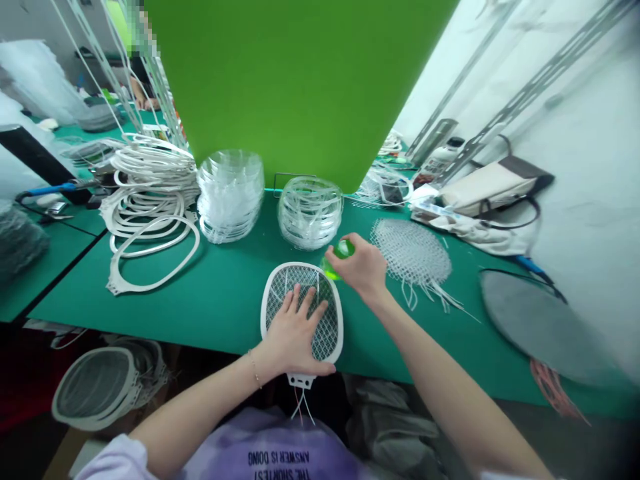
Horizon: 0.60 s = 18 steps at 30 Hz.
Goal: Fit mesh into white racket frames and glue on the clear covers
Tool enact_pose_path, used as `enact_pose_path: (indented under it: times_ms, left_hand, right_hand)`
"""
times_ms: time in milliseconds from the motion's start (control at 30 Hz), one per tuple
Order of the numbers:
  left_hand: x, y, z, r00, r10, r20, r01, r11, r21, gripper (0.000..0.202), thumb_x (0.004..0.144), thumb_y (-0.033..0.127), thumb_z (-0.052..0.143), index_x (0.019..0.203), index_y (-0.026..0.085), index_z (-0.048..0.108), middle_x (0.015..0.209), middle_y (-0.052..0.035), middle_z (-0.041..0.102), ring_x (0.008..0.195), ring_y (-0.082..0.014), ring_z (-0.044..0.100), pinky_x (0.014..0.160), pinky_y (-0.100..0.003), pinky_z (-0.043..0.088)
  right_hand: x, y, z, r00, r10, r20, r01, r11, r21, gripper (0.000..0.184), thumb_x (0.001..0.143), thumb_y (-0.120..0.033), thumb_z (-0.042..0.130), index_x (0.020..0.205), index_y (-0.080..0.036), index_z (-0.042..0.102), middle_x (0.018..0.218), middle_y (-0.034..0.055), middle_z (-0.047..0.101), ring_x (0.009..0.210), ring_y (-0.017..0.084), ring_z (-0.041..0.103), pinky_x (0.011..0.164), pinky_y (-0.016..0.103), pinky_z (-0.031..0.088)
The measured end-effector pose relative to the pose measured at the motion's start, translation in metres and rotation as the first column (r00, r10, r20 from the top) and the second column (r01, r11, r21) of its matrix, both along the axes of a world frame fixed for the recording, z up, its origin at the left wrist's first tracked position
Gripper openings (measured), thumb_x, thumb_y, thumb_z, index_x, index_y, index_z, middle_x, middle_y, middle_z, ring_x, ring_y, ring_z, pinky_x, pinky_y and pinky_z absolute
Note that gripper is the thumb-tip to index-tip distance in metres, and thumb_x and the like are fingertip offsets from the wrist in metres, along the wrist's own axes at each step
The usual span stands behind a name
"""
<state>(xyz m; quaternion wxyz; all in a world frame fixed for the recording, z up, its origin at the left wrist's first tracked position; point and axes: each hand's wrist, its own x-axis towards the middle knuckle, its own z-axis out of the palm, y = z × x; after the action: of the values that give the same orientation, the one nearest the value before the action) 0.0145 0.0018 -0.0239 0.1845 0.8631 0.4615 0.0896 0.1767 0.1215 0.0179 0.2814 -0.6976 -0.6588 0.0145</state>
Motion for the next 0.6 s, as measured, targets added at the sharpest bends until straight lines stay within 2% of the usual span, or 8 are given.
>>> enact_pose_path:
  times_ms: [67, 133, 267, 367, 467, 533, 600]
  left_hand:
    - [0.004, -0.003, -0.001, 1.000, -0.015, 0.025, 0.015, 1.000, 0.002, 0.104, 0.066, 0.069, 0.073, 0.156, 0.037, 0.031, 0.169, -0.0083, 0.005, 0.149, -0.0522, -0.001, 0.115, -0.071, 0.011]
    - [0.006, -0.004, -0.002, 0.998, -0.051, 0.044, 0.051, 0.999, 0.002, 0.093, 0.069, 0.067, 0.072, 0.152, 0.046, 0.035, 0.169, -0.0009, 0.007, 0.150, -0.0524, -0.001, 0.112, -0.077, 0.006]
    - [0.004, -0.004, -0.003, 0.992, -0.106, 0.067, 0.108, 0.994, -0.026, 0.085, 0.077, 0.068, 0.063, 0.153, 0.042, 0.034, 0.166, -0.0001, 0.023, 0.152, -0.0444, 0.008, 0.110, -0.079, -0.005]
    - [0.002, -0.004, -0.002, 0.991, -0.099, 0.093, 0.102, 0.995, -0.024, 0.080, 0.080, 0.072, 0.060, 0.150, 0.039, 0.042, 0.162, -0.0037, 0.033, 0.152, -0.0409, 0.014, 0.112, -0.077, -0.004]
    - [0.001, -0.004, -0.005, 0.988, -0.087, 0.125, 0.087, 0.996, 0.010, 0.076, 0.080, 0.074, 0.060, 0.144, 0.033, 0.051, 0.159, -0.0067, 0.040, 0.150, -0.0390, 0.025, 0.118, -0.070, 0.003]
    - [0.002, -0.005, -0.008, 0.984, -0.093, 0.154, 0.089, 0.995, 0.037, 0.075, 0.079, 0.069, 0.065, 0.142, 0.028, 0.054, 0.158, -0.0082, 0.041, 0.145, -0.0355, 0.036, 0.122, -0.057, 0.015]
    - [0.003, -0.006, -0.010, 0.978, -0.101, 0.182, 0.095, 0.995, 0.039, 0.079, 0.079, 0.063, 0.068, 0.145, 0.023, 0.051, 0.158, -0.0091, 0.041, 0.142, -0.0324, 0.043, 0.121, -0.047, 0.025]
  right_hand:
    - [-0.014, 0.007, 0.002, 1.000, 0.024, -0.019, -0.023, 0.999, 0.027, 0.034, 0.081, -0.047, 0.055, 0.099, -0.021, 0.066, 0.092, 0.0105, 0.074, 0.084, 0.029, 0.068, 0.070, 0.034, 0.047]
    - [-0.031, 0.012, 0.003, 0.998, 0.060, -0.015, -0.060, 0.998, -0.019, 0.032, 0.079, -0.045, 0.057, 0.099, -0.021, 0.067, 0.091, 0.0104, 0.074, 0.085, 0.030, 0.068, 0.070, 0.034, 0.047]
    - [-0.070, 0.017, 0.005, 0.974, 0.223, -0.052, -0.223, 0.975, -0.008, 0.034, 0.081, -0.046, 0.057, 0.102, -0.022, 0.066, 0.094, 0.0090, 0.074, 0.087, 0.028, 0.068, 0.070, 0.033, 0.046]
    - [-0.093, 0.012, 0.005, 0.930, 0.365, -0.053, -0.367, 0.929, -0.041, 0.031, 0.080, -0.042, 0.057, 0.101, -0.020, 0.066, 0.096, 0.0086, 0.074, 0.085, 0.027, 0.068, 0.067, 0.031, 0.045]
    - [-0.106, -0.002, 0.003, 0.895, 0.438, -0.080, -0.441, 0.897, -0.030, 0.032, 0.081, -0.042, 0.057, 0.102, -0.020, 0.065, 0.096, 0.0074, 0.074, 0.084, 0.025, 0.068, 0.067, 0.030, 0.044]
    - [-0.110, -0.014, 0.004, 0.864, 0.493, -0.097, -0.497, 0.868, -0.017, 0.030, 0.081, -0.042, 0.057, 0.101, -0.022, 0.065, 0.098, 0.0058, 0.074, 0.081, 0.023, 0.068, 0.066, 0.029, 0.043]
    - [-0.114, -0.026, 0.006, 0.832, 0.549, -0.077, -0.553, 0.832, -0.043, 0.027, 0.080, -0.040, 0.059, 0.100, -0.023, 0.065, 0.098, 0.0046, 0.074, 0.077, 0.022, 0.068, 0.063, 0.028, 0.042]
